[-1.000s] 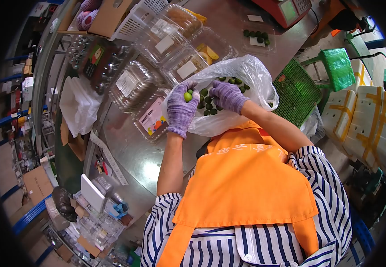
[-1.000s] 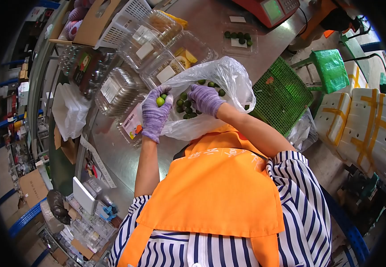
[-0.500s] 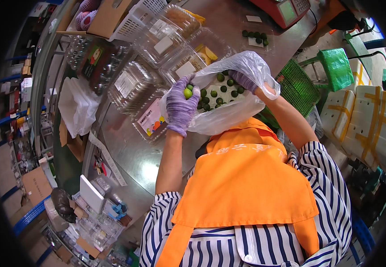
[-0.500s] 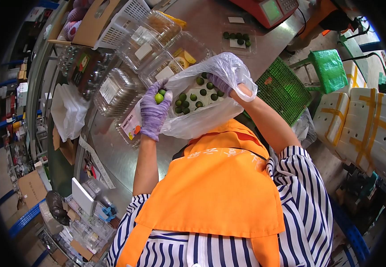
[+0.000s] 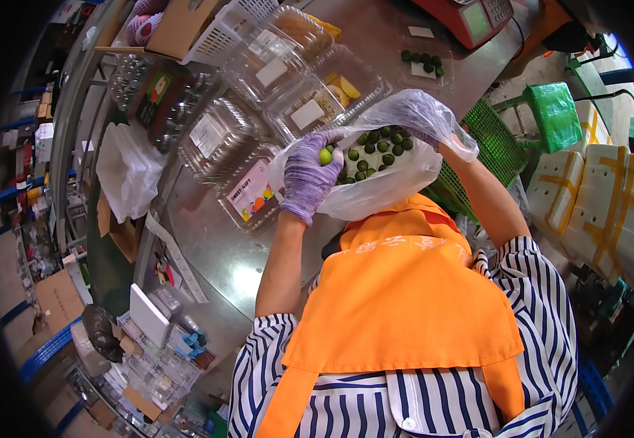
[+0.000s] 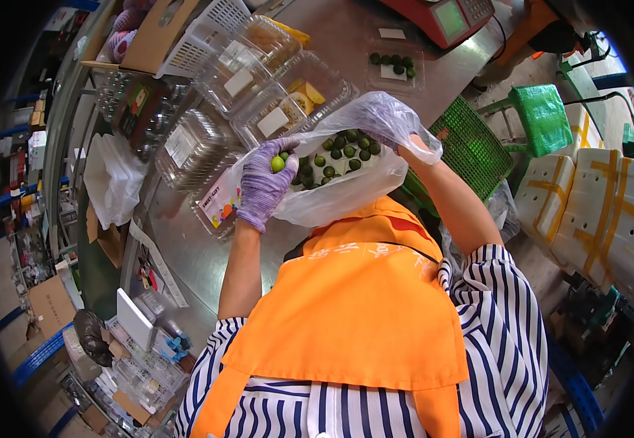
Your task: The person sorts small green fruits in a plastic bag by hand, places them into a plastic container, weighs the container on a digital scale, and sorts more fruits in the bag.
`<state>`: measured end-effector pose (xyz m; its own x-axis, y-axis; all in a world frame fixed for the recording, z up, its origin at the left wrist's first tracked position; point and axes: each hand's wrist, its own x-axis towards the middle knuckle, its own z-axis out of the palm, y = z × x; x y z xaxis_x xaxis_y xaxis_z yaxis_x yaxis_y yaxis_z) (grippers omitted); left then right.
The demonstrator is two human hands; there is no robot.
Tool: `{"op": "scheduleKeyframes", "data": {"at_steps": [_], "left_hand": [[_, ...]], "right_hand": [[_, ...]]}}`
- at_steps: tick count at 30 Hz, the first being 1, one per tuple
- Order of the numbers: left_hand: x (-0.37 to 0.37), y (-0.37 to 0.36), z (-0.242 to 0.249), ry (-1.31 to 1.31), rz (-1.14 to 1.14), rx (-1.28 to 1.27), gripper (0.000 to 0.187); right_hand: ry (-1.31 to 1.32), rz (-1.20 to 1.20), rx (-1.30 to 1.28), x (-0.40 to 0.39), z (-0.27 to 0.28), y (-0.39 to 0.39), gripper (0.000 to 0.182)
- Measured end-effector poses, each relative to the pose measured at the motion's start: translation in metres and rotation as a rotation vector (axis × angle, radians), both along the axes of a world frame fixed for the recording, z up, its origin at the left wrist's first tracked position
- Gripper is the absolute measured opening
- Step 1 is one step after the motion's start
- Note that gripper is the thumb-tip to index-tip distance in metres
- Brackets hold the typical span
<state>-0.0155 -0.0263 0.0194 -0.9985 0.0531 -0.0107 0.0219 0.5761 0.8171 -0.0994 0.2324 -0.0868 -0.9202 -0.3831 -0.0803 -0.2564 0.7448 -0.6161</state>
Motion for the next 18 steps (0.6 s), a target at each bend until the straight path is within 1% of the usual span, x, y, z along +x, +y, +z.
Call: {"op": "scheduleKeyframes", "data": {"at_steps": [1,2,3,4,5,6,7,10,13,14,17,18], "left_hand": [[-0.001,0.001,-0.001,-0.003,-0.008,0.005,0.021],[-0.001,0.002,0.0,-0.016,-0.013,-0.003,0.021],[-0.001,0.003,0.002,-0.029,-0.017,-0.01,0.022],[-0.001,0.004,0.003,-0.042,-0.02,-0.019,0.022],[-0.001,0.005,0.002,-0.044,-0.018,-0.008,0.022],[-0.001,0.006,0.0,-0.046,-0.016,0.002,0.022],[-0.001,0.006,-0.002,-0.048,-0.012,0.012,0.022],[0.0,0.004,-0.003,-0.03,-0.015,0.007,0.022],[0.001,0.001,0.0,-0.046,0.006,-0.002,0.023],[0.002,-0.001,0.0,-0.038,0.01,-0.002,0.023],[0.002,-0.001,-0.003,-0.024,0.008,0.003,0.023],[0.002,-0.002,-0.003,-0.022,0.001,0.001,0.022]], "right_hand": [[0.036,0.0,0.022,-0.003,-0.004,-0.002,0.033],[0.016,0.071,0.138,0.0,-0.004,0.007,0.032],[-0.005,0.143,0.255,0.006,0.041,-0.003,0.031],[-0.244,-0.009,0.089,0.016,0.078,-0.019,0.03],[-0.229,0.071,-0.013,0.021,0.055,-0.025,0.028],[-0.214,0.151,-0.117,0.029,0.013,-0.034,0.027],[-0.196,0.232,-0.221,0.033,-0.009,-0.041,0.025],[0.059,0.265,0.18,0.046,0.015,-0.061,0.028],[-0.211,0.157,-0.275,0.041,0.015,-0.054,0.03],[-0.46,0.086,-0.309,0.041,0.019,-0.047,0.036],[-0.847,-0.046,-0.866,0.044,0.058,-0.03,0.043],[-0.855,-0.063,-0.786,0.044,0.075,-0.026,0.043]]}}
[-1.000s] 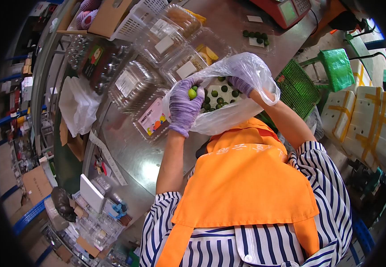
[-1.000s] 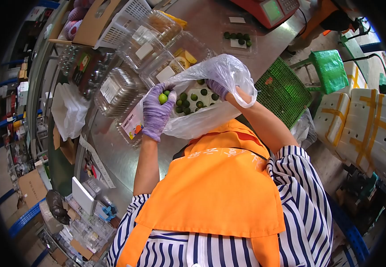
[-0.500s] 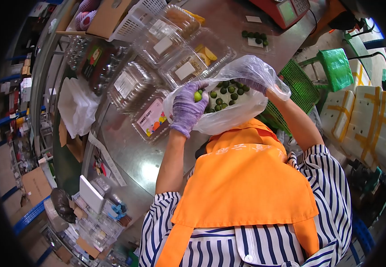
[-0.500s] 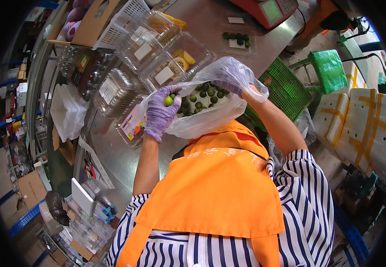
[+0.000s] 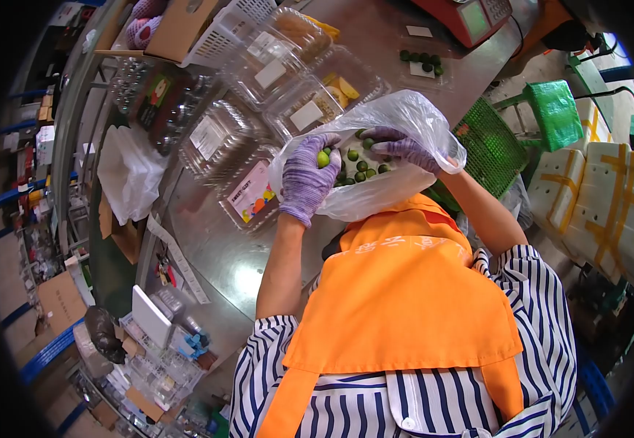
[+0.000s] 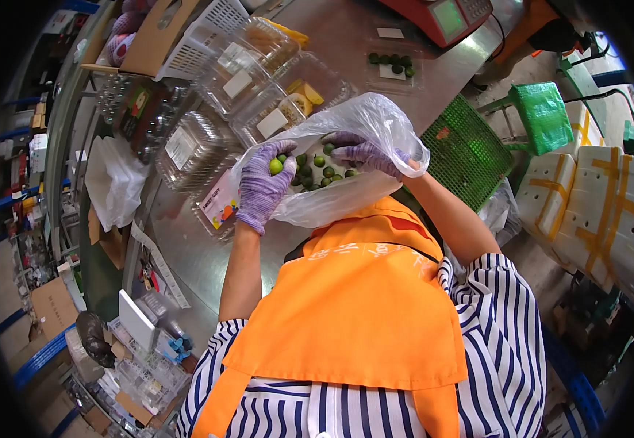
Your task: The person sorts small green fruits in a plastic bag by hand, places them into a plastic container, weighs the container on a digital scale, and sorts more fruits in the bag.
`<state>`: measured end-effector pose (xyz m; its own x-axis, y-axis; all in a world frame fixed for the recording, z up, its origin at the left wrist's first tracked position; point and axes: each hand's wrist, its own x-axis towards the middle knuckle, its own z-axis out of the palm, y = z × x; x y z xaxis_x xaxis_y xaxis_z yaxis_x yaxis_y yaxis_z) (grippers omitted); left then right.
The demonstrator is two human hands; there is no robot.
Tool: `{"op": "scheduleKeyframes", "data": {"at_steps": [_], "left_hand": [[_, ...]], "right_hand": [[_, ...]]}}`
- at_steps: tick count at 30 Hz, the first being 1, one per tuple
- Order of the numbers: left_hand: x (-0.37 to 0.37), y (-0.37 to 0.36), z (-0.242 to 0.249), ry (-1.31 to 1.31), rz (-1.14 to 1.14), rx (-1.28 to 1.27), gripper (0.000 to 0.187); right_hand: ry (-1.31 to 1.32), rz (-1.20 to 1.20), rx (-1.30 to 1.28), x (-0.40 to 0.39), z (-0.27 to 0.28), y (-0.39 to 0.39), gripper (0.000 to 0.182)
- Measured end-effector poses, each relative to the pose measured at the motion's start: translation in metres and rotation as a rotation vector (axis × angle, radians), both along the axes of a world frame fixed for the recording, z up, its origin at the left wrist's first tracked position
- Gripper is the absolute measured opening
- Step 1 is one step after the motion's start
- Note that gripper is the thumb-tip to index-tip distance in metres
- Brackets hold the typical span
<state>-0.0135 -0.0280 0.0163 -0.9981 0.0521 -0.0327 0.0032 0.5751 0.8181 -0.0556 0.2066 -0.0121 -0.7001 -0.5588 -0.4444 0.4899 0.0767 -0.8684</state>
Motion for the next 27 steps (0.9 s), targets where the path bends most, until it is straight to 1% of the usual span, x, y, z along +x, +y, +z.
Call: {"op": "scheduleKeyframes", "data": {"at_steps": [3,5,6,8,10,13,16,19,22,24,27], "left_hand": [[0.0,0.004,-0.002,-0.031,-0.005,0.066,0.021],[-0.001,0.008,0.0,-0.058,-0.015,0.114,0.021],[-0.001,0.01,0.004,-0.071,-0.027,0.129,0.022],[-0.001,0.013,0.005,-0.072,-0.053,0.154,0.025],[-0.001,0.016,0.006,-0.046,-0.077,0.173,0.029],[0.0,0.021,0.006,-0.022,-0.14,0.139,0.035],[0.001,0.026,0.001,-0.036,-0.152,0.217,0.037],[0.001,0.026,0.005,-0.005,-0.172,0.203,0.035],[0.002,0.025,0.01,-0.021,-0.143,0.188,0.033],[0.002,0.025,0.013,-0.008,-0.133,0.163,0.031],[0.002,0.024,0.011,0.004,-0.111,0.143,0.03]], "right_hand": [[-0.108,0.041,-0.106,-0.002,-0.002,0.012,0.044],[0.06,0.097,-0.167,-0.001,-0.04,0.021,0.045],[-0.06,0.032,-0.218,0.002,-0.031,0.016,0.044],[-0.174,-0.043,-0.275,0.004,-0.015,0.012,0.042],[-0.161,-0.061,-0.289,0.004,-0.003,0.011,0.04],[-0.238,-0.03,-0.24,0.008,0.006,0.004,0.039],[-0.076,0.06,-0.222,0.007,0.005,0.0,0.039],[0.037,0.07,-0.19,0.006,0.008,-0.002,0.038],[0.095,0.011,-0.015,0.006,0.012,0.004,0.039],[0.189,-0.02,0.252,0.004,0.019,0.008,0.038],[0.715,-0.038,0.711,0.003,-0.002,0.018,0.032]]}}
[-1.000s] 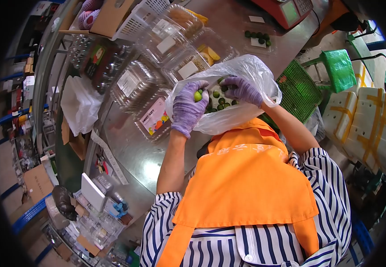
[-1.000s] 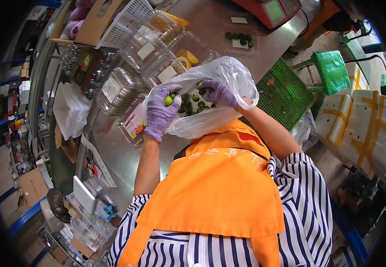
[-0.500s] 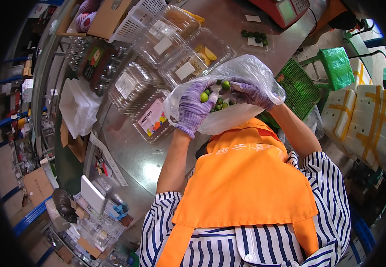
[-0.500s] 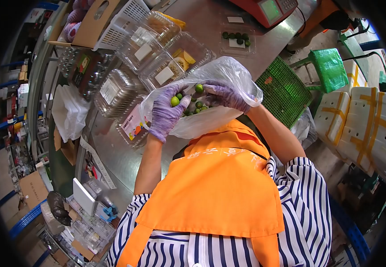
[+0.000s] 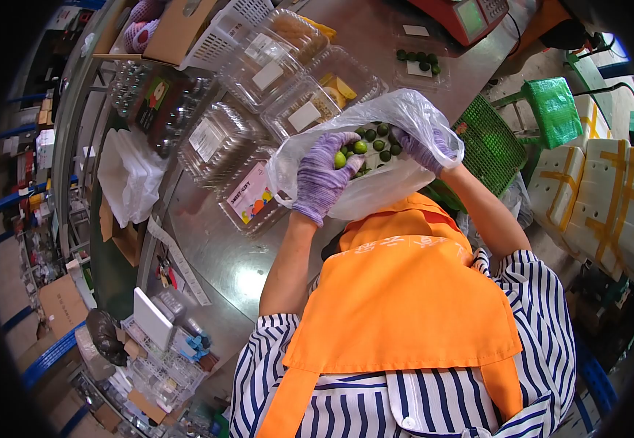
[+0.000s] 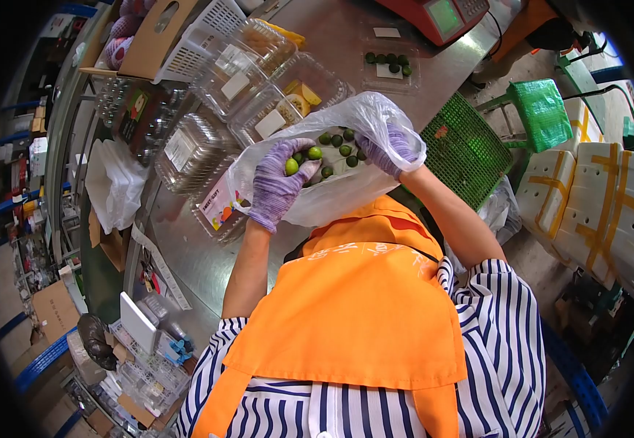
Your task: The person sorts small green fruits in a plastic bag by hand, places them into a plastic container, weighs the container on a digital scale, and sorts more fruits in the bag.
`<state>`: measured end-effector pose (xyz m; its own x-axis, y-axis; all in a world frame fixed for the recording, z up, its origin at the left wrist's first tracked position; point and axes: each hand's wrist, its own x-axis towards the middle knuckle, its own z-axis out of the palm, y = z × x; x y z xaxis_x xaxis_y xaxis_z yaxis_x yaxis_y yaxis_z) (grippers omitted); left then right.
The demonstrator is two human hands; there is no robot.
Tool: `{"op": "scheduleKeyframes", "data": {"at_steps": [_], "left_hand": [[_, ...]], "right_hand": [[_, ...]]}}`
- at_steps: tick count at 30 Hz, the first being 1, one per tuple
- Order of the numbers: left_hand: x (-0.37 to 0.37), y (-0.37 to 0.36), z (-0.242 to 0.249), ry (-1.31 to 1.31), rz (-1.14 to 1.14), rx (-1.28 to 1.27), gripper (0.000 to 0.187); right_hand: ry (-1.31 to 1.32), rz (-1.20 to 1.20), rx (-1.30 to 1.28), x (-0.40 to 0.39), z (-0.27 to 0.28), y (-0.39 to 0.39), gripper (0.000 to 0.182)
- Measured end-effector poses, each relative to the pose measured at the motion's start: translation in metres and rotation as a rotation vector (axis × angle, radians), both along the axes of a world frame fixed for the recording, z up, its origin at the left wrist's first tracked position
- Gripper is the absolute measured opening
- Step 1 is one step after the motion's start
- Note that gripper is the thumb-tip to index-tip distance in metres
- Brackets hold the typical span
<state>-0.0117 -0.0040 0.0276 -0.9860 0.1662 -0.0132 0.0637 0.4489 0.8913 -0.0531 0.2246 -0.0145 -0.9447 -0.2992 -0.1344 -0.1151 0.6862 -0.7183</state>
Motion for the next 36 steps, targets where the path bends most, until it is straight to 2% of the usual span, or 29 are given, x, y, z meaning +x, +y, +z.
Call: {"op": "scheduleKeyframes", "data": {"at_steps": [2,3,5,7,9,11,14,16,18,21,24,25,28,29,32,33,35,36], "left_hand": [[-0.001,-0.001,-0.005,-0.01,0.012,0.008,0.029],[-0.001,-0.002,-0.007,-0.022,0.016,0.019,0.029],[-0.002,-0.002,-0.009,-0.034,0.022,0.029,0.029],[-0.003,-0.003,-0.01,-0.031,0.029,0.027,0.03],[-0.003,-0.005,-0.009,-0.058,0.039,0.029,0.03],[-0.004,-0.006,-0.009,-0.06,0.055,0.002,0.028],[-0.005,-0.01,-0.007,-0.039,0.085,-0.053,0.027],[-0.005,-0.013,-0.008,-0.069,0.112,-0.042,0.026],[-0.006,-0.015,-0.009,-0.07,0.138,-0.042,0.025],[-0.008,-0.017,-0.012,-0.031,0.176,-0.042,0.025],[-0.01,-0.018,-0.013,-0.005,0.165,-0.03,0.026],[-0.011,-0.017,-0.01,-0.001,0.14,-0.036,0.027],[-0.008,-0.01,0.002,-0.053,0.04,-0.06,0.029],[-0.006,-0.009,0.005,-0.082,0.004,-0.069,0.029],[-0.005,-0.009,-0.003,-0.118,0.007,-0.119,0.029],[-0.005,-0.009,-0.005,-0.126,0.014,-0.108,0.029],[-0.004,-0.01,-0.008,-0.143,0.032,-0.089,0.029],[-0.004,-0.011,-0.011,-0.128,0.037,-0.083,0.029]], "right_hand": [[0.335,-0.027,0.051,0.004,-0.03,0.009,0.031],[0.19,-0.023,0.2,0.001,-0.015,0.005,0.036],[0.191,0.061,0.332,-0.002,-0.008,-0.007,0.037],[0.26,0.109,0.241,0.0,-0.013,-0.01,0.035],[-0.19,0.033,0.043,-0.007,0.004,-0.007,0.036],[-0.409,0.048,-0.085,-0.019,-0.011,0.008,0.04],[-0.028,0.148,0.084,-0.025,-0.051,0.031,0.041],[-0.082,0.129,0.088,-0.028,-0.05,0.033,0.04],[0.166,0.232,0.286,-0.024,-0.057,0.037,0.037],[-0.474,-0.12,-0.546,-0.027,-0.016,0.013,0.032],[-0.317,-0.048,-0.684,-0.041,0.005,-0.005,0.03],[-0.393,-0.072,-0.835,-0.044,0.015,-0.011,0.03],[-0.48,-0.077,-0.805,-0.055,0.012,-0.017,0.031],[-0.433,-0.123,-0.659,-0.052,0.016,-0.017,0.03],[0.156,0.043,0.02,-0.049,0.001,-0.015,0.028],[0.089,0.042,0.07,-0.048,-0.009,-0.019,0.028],[0.14,0.136,0.02,-0.049,-0.079,-0.02,0.026],[0.093,0.115,-0.02,-0.046,-0.092,-0.024,0.026]]}}
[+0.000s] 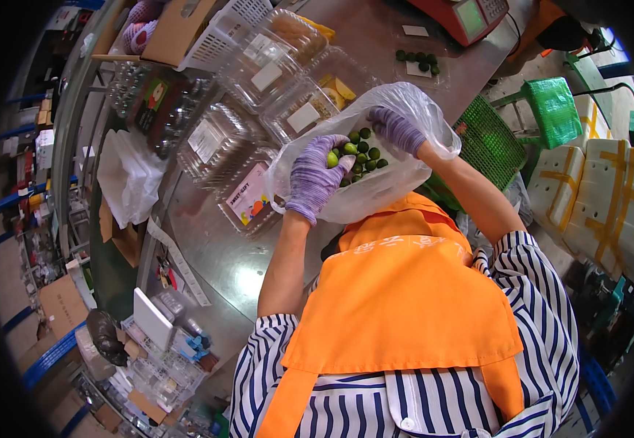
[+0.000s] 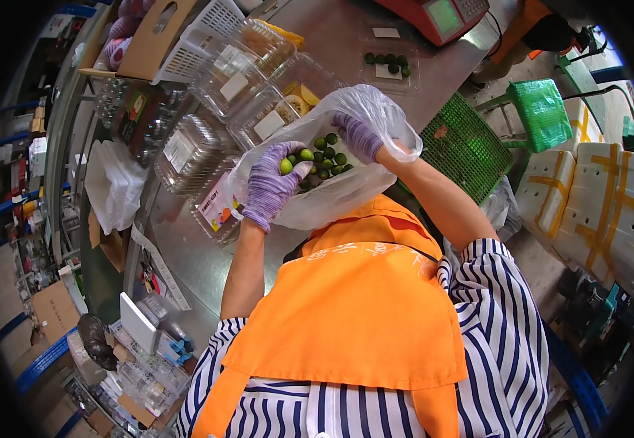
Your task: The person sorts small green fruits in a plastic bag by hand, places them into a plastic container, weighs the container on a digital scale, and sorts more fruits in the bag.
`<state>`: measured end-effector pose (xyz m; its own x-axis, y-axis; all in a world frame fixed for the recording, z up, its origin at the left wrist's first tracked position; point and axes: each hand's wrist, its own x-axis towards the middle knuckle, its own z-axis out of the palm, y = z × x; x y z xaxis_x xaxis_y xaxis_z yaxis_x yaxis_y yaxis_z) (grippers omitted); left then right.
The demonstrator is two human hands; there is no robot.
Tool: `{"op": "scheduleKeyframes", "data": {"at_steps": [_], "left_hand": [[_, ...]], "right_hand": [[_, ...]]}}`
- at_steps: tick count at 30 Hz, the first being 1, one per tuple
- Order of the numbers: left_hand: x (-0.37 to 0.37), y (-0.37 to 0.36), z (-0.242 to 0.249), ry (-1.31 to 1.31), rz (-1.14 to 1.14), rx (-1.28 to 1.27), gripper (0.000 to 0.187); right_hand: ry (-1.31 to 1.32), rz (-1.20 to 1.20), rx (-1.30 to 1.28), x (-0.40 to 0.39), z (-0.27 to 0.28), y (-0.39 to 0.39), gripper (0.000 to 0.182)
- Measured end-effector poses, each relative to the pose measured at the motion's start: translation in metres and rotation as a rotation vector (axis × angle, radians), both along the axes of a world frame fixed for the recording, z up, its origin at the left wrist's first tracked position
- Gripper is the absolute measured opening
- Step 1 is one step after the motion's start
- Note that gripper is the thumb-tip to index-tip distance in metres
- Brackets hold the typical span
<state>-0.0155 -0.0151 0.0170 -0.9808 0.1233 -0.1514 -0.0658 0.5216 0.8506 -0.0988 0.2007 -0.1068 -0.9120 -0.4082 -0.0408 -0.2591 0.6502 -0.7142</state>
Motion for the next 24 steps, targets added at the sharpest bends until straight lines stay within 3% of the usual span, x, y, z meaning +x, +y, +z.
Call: {"op": "scheduleKeyframes", "data": {"at_steps": [3,8,11,14,15,18,19,24], "left_hand": [[-0.002,-0.003,-0.006,0.025,0.018,0.02,0.029],[-0.004,-0.006,0.002,0.015,0.056,0.038,0.027],[-0.005,-0.005,0.001,0.029,0.057,0.039,0.026],[-0.006,-0.007,-0.003,-0.011,0.098,0.103,0.025],[-0.005,-0.008,-0.003,-0.072,0.124,0.218,0.024],[-0.006,-0.009,0.007,-0.236,0.193,0.494,0.022],[-0.006,-0.009,0.015,-0.282,0.215,0.534,0.022],[-0.007,-0.014,0.007,-0.374,0.215,0.639,0.029]], "right_hand": [[-0.257,-0.093,-0.14,0.011,-0.018,-0.011,0.027],[0.145,0.141,0.027,0.018,0.019,-0.018,0.028],[0.174,0.176,-0.078,0.017,0.008,-0.021,0.027],[-0.675,-0.111,-0.497,0.023,0.036,-0.019,0.028],[-0.754,-0.132,-0.611,0.027,0.068,-0.015,0.03],[-0.945,-0.148,-0.566,0.023,0.119,-0.001,0.032],[-1.097,-0.228,-0.87,0.03,0.099,-0.003,0.033],[-1.332,-0.153,-1.102,0.037,0.096,0.001,0.035]]}}
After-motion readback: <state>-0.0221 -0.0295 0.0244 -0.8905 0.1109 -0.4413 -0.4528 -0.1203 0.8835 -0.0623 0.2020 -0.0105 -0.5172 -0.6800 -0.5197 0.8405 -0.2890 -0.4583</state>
